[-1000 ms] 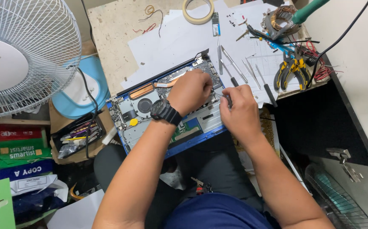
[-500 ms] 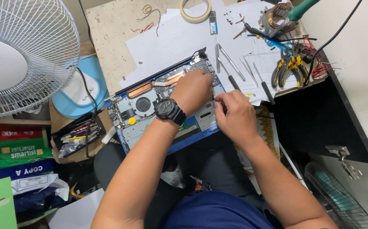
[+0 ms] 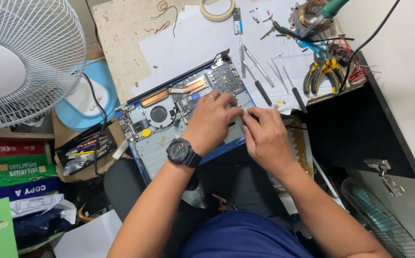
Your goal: The person works on the internal components of a disassembled laptop placed on their lap. They use a screwdriver to remove screws and a small circuit board, then use tweezers to manipulate a connector on the motherboard.
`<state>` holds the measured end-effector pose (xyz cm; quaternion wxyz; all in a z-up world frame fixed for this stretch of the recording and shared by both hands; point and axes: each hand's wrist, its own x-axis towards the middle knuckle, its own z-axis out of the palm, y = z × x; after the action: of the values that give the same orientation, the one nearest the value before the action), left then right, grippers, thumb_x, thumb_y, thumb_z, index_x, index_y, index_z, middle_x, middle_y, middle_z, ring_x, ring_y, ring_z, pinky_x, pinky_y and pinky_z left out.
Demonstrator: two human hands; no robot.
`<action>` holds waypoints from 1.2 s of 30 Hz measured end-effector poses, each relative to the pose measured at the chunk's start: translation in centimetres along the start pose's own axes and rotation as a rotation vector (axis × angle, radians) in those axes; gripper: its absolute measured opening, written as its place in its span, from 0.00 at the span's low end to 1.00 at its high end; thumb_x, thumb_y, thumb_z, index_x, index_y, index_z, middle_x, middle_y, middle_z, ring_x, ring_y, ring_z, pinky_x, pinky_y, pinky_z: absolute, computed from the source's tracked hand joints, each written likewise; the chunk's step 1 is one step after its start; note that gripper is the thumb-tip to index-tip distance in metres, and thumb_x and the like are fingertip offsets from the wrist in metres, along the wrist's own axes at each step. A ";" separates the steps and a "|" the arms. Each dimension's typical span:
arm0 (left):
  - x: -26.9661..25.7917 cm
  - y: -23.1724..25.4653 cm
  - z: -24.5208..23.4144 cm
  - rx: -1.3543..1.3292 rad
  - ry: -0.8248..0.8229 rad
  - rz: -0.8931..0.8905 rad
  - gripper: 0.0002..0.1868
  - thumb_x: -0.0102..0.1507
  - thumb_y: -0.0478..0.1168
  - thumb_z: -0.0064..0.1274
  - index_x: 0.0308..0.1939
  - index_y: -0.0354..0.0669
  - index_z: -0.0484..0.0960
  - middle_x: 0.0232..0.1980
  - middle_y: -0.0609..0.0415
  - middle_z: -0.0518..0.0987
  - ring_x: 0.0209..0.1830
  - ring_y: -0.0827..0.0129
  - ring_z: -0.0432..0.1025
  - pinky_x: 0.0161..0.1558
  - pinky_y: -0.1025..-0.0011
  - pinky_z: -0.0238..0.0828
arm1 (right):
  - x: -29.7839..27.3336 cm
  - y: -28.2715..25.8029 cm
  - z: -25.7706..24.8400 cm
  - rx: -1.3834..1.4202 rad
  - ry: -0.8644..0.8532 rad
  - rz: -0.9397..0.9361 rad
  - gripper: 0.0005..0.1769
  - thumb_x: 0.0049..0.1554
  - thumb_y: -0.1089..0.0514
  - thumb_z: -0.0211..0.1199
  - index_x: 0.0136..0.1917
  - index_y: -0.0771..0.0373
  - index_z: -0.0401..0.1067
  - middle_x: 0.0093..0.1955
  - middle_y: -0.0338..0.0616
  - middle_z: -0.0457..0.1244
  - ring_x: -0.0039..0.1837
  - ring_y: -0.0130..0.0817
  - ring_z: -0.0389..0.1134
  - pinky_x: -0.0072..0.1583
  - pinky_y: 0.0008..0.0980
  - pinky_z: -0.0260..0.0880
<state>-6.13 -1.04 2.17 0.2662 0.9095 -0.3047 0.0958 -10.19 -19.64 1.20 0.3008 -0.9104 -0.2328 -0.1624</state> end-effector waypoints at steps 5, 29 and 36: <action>-1.6 -0.1 0.8 0.075 0.023 0.014 0.18 0.57 0.31 0.52 0.50 0.47 0.86 0.55 0.55 0.78 0.58 0.57 0.69 0.57 0.59 0.64 | -0.6 1.3 -0.1 0.172 0.084 0.112 0.14 0.57 0.71 0.62 0.56 0.68 0.76 0.58 0.51 0.66 0.59 0.49 0.69 0.62 0.41 0.69; -1.2 0.7 2.1 0.083 0.140 -0.065 0.26 0.58 0.32 0.53 0.62 0.45 0.78 0.55 0.52 0.76 0.58 0.54 0.69 0.57 0.56 0.64 | 0.1 -0.3 0.9 0.019 0.137 0.108 0.21 0.53 0.67 0.68 0.60 0.71 0.73 0.58 0.53 0.63 0.59 0.52 0.65 0.62 0.46 0.67; -0.7 0.5 2.2 0.056 0.154 -0.083 0.20 0.54 0.29 0.52 0.49 0.49 0.83 0.51 0.54 0.77 0.53 0.55 0.70 0.53 0.57 0.65 | 1.0 1.2 0.6 0.077 0.169 0.124 0.14 0.56 0.67 0.66 0.57 0.66 0.76 0.55 0.53 0.66 0.58 0.50 0.68 0.59 0.43 0.70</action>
<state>-6.98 -2.24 0.36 0.2670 0.9183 -0.2428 0.1627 -8.68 -19.75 0.59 0.3637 -0.8939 -0.1561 -0.2106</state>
